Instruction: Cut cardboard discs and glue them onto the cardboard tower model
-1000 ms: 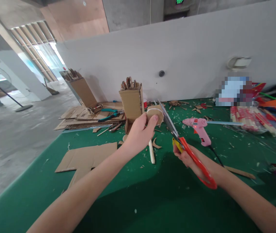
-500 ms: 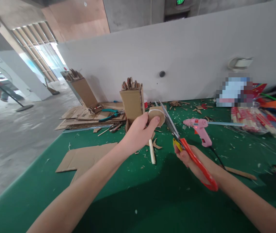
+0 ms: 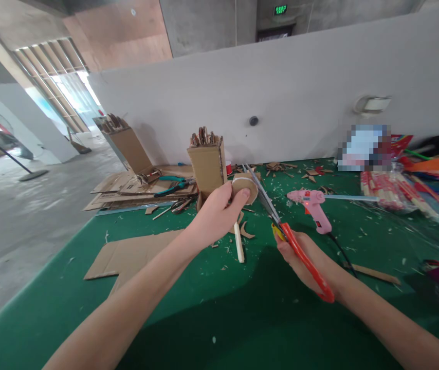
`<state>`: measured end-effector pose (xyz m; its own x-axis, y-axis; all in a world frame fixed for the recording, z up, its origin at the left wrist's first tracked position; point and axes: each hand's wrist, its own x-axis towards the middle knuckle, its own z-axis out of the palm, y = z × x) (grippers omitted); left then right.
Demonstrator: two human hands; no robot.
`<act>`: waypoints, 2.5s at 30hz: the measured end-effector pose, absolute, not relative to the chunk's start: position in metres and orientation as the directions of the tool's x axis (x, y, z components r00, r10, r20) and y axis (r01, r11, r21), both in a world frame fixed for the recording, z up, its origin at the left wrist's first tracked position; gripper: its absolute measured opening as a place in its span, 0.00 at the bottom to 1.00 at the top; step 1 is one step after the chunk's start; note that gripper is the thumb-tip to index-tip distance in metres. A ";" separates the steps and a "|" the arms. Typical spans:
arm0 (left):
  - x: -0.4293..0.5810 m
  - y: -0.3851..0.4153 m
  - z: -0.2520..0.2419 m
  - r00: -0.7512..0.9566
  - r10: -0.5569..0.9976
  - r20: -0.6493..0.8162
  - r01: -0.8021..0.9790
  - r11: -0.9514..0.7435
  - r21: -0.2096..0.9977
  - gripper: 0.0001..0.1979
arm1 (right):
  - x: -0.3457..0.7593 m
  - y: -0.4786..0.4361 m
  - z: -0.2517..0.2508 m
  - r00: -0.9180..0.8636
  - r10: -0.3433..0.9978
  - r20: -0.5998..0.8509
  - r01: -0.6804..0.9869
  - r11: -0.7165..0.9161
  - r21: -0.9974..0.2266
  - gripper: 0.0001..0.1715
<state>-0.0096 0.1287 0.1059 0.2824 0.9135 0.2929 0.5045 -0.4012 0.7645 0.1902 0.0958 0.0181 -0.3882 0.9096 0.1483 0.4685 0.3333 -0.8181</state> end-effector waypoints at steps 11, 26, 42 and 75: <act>0.007 0.126 0.088 0.107 0.936 0.334 0.199 -0.349 0.916 0.15 | 0.188 0.094 0.019 -0.348 0.915 0.203 0.484 0.361 -0.797 0.26; -0.012 0.139 0.094 0.304 0.899 0.314 0.304 -0.404 0.863 0.12 | 0.197 0.091 0.031 -0.489 0.850 0.198 0.371 0.408 -0.834 0.25; -0.021 0.133 0.113 0.381 0.875 0.300 0.432 -0.455 0.779 0.12 | 0.193 0.096 0.021 -0.395 0.898 0.192 0.578 0.406 -0.708 0.25; -0.015 0.129 0.112 0.353 0.911 0.214 0.391 -0.352 0.851 0.15 | 0.202 0.090 0.029 -0.547 0.818 0.177 0.364 0.423 -0.830 0.23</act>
<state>-0.0152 0.1290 0.1116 0.3535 0.9106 0.2142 0.3906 -0.3517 0.8507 0.2019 0.0897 0.0290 -0.5473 0.8181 0.1767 0.3635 0.4225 -0.8303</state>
